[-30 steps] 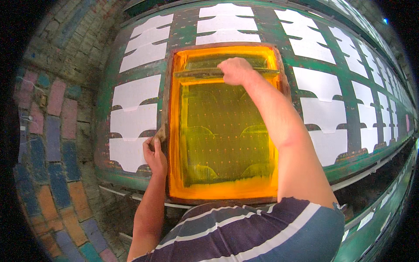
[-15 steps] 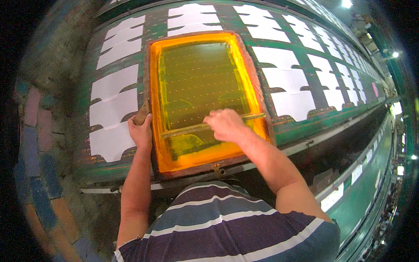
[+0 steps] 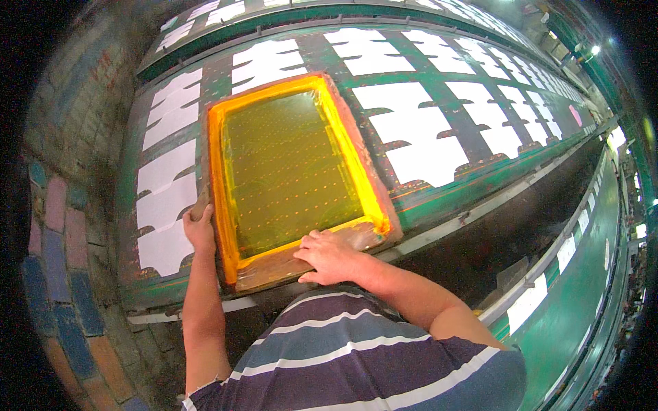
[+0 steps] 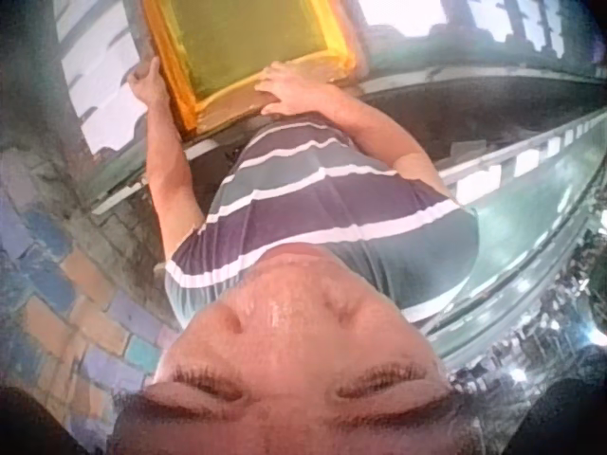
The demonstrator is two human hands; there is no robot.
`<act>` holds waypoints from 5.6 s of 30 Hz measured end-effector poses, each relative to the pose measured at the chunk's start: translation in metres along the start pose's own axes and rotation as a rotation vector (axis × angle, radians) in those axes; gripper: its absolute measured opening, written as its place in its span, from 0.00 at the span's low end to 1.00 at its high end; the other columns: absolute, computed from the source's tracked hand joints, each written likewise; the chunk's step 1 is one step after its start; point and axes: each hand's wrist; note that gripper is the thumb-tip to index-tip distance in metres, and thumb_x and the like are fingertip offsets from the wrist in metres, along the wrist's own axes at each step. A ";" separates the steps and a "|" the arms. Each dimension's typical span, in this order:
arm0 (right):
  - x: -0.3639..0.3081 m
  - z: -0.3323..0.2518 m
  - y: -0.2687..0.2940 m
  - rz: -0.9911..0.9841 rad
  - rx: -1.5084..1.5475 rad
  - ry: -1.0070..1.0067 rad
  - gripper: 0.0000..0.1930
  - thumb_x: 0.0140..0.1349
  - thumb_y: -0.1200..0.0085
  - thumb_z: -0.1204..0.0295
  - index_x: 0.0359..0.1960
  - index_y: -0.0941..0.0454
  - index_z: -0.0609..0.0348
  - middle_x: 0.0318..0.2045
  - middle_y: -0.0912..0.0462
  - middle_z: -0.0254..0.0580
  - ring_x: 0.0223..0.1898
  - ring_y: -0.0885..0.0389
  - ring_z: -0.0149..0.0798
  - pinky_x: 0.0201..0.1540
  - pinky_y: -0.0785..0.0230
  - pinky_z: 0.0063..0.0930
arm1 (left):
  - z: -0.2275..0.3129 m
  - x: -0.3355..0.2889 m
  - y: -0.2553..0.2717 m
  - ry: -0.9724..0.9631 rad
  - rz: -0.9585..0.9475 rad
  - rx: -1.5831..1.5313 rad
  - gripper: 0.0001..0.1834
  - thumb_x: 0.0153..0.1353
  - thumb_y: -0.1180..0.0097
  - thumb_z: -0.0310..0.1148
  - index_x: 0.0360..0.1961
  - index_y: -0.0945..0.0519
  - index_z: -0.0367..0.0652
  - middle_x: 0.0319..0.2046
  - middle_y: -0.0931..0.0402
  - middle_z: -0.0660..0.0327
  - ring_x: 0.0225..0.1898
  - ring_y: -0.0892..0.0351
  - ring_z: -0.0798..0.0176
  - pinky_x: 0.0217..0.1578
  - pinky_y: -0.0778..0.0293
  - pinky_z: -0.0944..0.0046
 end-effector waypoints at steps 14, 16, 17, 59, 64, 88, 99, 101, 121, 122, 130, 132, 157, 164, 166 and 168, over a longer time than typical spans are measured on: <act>-0.100 0.179 0.027 0.577 0.328 -0.602 0.27 0.67 0.31 0.75 0.69 0.17 0.64 0.67 0.15 0.58 0.68 0.16 0.56 0.73 0.25 0.47 | 0.002 0.005 0.001 0.048 0.064 0.137 0.30 0.61 0.14 0.39 0.56 0.17 0.34 0.47 0.12 0.56 0.48 0.14 0.59 0.55 0.18 0.57; -0.097 0.193 0.014 0.555 0.527 -0.652 0.29 0.68 0.32 0.75 0.71 0.19 0.65 0.67 0.15 0.60 0.68 0.15 0.56 0.73 0.24 0.46 | 0.002 0.005 0.003 0.037 0.041 0.117 0.30 0.61 0.14 0.39 0.56 0.17 0.34 0.48 0.12 0.56 0.48 0.14 0.59 0.55 0.18 0.57; -0.093 0.198 0.007 0.575 0.641 -0.666 0.30 0.67 0.31 0.74 0.71 0.19 0.64 0.66 0.15 0.61 0.68 0.15 0.58 0.73 0.24 0.45 | 0.002 0.005 0.003 0.061 0.026 0.086 0.30 0.61 0.14 0.39 0.56 0.17 0.34 0.48 0.12 0.56 0.48 0.14 0.59 0.55 0.19 0.57; -0.333 0.466 0.133 0.956 0.816 -0.856 0.15 0.69 0.32 0.79 0.57 0.11 0.67 0.52 0.08 0.51 0.57 0.10 0.44 0.64 0.20 0.36 | 0.171 -0.231 -0.328 0.162 0.056 -0.289 0.27 0.59 0.17 0.23 0.55 0.20 0.35 0.49 0.13 0.55 0.46 0.13 0.60 0.51 0.15 0.58; -0.372 0.491 0.151 0.951 0.950 -0.897 0.17 0.71 0.35 0.84 0.60 0.14 0.71 0.56 0.09 0.48 0.60 0.11 0.37 0.66 0.21 0.33 | 0.188 -0.260 -0.368 0.139 0.041 -0.289 0.26 0.60 0.18 0.22 0.55 0.20 0.34 0.51 0.13 0.55 0.49 0.13 0.60 0.56 0.17 0.59; -0.356 0.343 0.169 0.130 0.001 -0.035 0.21 0.64 0.31 0.70 0.61 0.11 0.50 0.64 0.14 0.50 0.63 0.14 0.55 0.67 0.23 0.53 | 0.178 -0.273 -0.399 0.092 0.091 -0.060 0.28 0.67 0.21 0.45 0.54 0.16 0.31 0.45 0.10 0.48 0.47 0.11 0.55 0.53 0.17 0.54; -0.280 0.320 0.190 -0.015 -0.092 -0.217 0.20 0.64 0.41 0.79 0.56 0.10 0.52 0.46 0.08 0.51 0.50 0.09 0.58 0.55 0.18 0.53 | 0.162 -0.268 -0.404 0.026 0.078 0.083 0.34 0.66 0.23 0.52 0.59 0.18 0.34 0.57 0.19 0.41 0.63 0.21 0.39 0.68 0.27 0.46; -0.289 0.317 0.191 -0.045 -0.096 -0.262 0.20 0.63 0.41 0.79 0.56 0.09 0.52 0.45 0.08 0.50 0.49 0.09 0.58 0.54 0.17 0.54 | 0.161 -0.269 -0.404 -0.016 0.060 0.092 0.34 0.68 0.24 0.50 0.62 0.19 0.34 0.60 0.21 0.42 0.66 0.23 0.40 0.71 0.29 0.46; -0.215 0.410 0.146 0.387 -0.257 -0.095 0.24 0.59 0.40 0.81 0.57 0.09 0.51 0.50 0.10 0.45 0.55 0.12 0.52 0.60 0.22 0.51 | 0.174 -0.271 -0.396 0.024 -0.048 -0.042 0.36 0.74 0.29 0.47 0.69 0.25 0.28 0.65 0.27 0.40 0.69 0.28 0.42 0.74 0.34 0.48; -0.198 0.425 0.150 0.395 -0.250 -0.092 0.24 0.59 0.40 0.82 0.57 0.09 0.51 0.49 0.10 0.44 0.55 0.12 0.52 0.60 0.22 0.51 | 0.175 -0.272 -0.397 0.062 -0.050 -0.049 0.36 0.75 0.30 0.47 0.69 0.25 0.28 0.66 0.27 0.40 0.70 0.28 0.41 0.74 0.34 0.48; -0.056 0.554 0.192 0.313 -0.348 -0.164 0.24 0.63 0.42 0.81 0.58 0.08 0.44 0.47 0.09 0.45 0.52 0.11 0.52 0.58 0.20 0.51 | 0.193 -0.279 -0.396 0.058 0.030 -0.005 0.31 0.77 0.31 0.38 0.70 0.27 0.29 0.65 0.28 0.46 0.68 0.27 0.50 0.72 0.31 0.52; -0.020 0.584 0.202 0.337 -0.373 -0.139 0.25 0.63 0.41 0.81 0.58 0.08 0.43 0.47 0.09 0.45 0.52 0.10 0.51 0.58 0.19 0.51 | 0.196 -0.281 -0.398 0.075 0.047 -0.016 0.29 0.78 0.32 0.36 0.70 0.27 0.29 0.64 0.28 0.46 0.68 0.27 0.51 0.72 0.31 0.52; 0.049 0.642 0.285 -0.097 -0.253 -0.247 0.23 0.64 0.39 0.68 0.62 0.11 0.46 0.55 0.07 0.51 0.60 0.11 0.59 0.64 0.18 0.56 | 0.206 -0.280 -0.402 0.116 0.045 0.102 0.26 0.79 0.34 0.36 0.68 0.25 0.29 0.61 0.23 0.47 0.62 0.22 0.53 0.66 0.26 0.54; -0.066 0.539 0.252 -0.169 -0.194 -0.187 0.15 0.64 0.32 0.65 0.53 0.09 0.46 0.44 0.06 0.52 0.51 0.08 0.60 0.56 0.15 0.59 | 0.187 -0.272 -0.397 0.020 0.037 0.137 0.30 0.76 0.32 0.42 0.66 0.21 0.26 0.62 0.21 0.40 0.65 0.21 0.42 0.70 0.29 0.48; -0.099 0.508 0.245 -0.228 -0.159 -0.226 0.15 0.66 0.31 0.63 0.53 0.09 0.46 0.44 0.06 0.51 0.51 0.08 0.59 0.54 0.15 0.58 | 0.184 -0.271 -0.397 0.018 0.044 0.154 0.30 0.76 0.32 0.42 0.65 0.21 0.26 0.62 0.21 0.39 0.65 0.22 0.41 0.71 0.29 0.47; -0.130 0.479 0.235 -0.209 -0.164 -0.230 0.15 0.63 0.34 0.68 0.51 0.08 0.47 0.44 0.06 0.50 0.51 0.07 0.59 0.55 0.15 0.58 | 0.181 -0.272 -0.396 -0.008 0.038 0.155 0.29 0.76 0.32 0.43 0.64 0.20 0.27 0.61 0.20 0.40 0.65 0.22 0.41 0.70 0.29 0.47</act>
Point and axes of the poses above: each hand's wrist, its own x-axis towards the middle knuckle, its own y-axis out of the back of the hand, z = x × y
